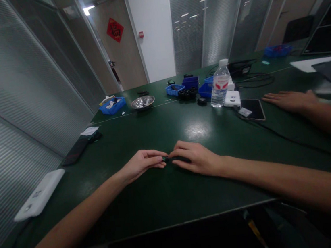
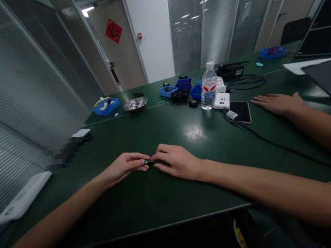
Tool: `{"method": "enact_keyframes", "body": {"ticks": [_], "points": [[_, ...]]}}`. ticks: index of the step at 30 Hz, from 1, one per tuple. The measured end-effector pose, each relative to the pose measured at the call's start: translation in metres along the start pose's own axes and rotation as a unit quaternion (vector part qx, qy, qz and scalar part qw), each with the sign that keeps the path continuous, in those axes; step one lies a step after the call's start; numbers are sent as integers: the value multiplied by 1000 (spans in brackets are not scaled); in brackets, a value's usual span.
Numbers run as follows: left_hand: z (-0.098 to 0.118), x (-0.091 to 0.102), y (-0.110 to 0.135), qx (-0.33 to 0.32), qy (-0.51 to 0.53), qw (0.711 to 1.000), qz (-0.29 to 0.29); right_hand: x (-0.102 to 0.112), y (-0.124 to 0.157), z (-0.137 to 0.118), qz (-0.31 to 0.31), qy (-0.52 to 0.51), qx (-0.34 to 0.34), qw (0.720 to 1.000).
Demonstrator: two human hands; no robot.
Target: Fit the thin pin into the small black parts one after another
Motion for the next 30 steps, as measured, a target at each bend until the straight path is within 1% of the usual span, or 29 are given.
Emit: {"method": "enact_keyframes", "body": {"ticks": [6, 17, 22, 27, 30], "points": [[-2, 2, -1, 4, 11, 1000, -3, 2, 0, -1, 5, -7, -2, 1000], [2, -2, 2, -3, 5, 1000, -9, -2, -1, 1, 6, 8, -2, 1000], [0, 1, 0, -1, 30, 1000, 1, -1, 0, 3, 0, 14, -9, 1000], [-3, 4, -4, -17, 70, 997, 14, 0, 0, 3, 1, 14, -18, 1000], [-4, 4, -5, -16, 85, 996, 22, 0, 0, 6, 5, 18, -37, 999]]}}
Point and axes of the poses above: each hand's wrist, its own y-axis away from the middle knuckle, its own x-axis out of the back of the hand, z = x × y, the point moved 6 cm from there along -y, towards the middle knuckle, and after that the axes turned 15 degrees about z, right-handed, at the moved point
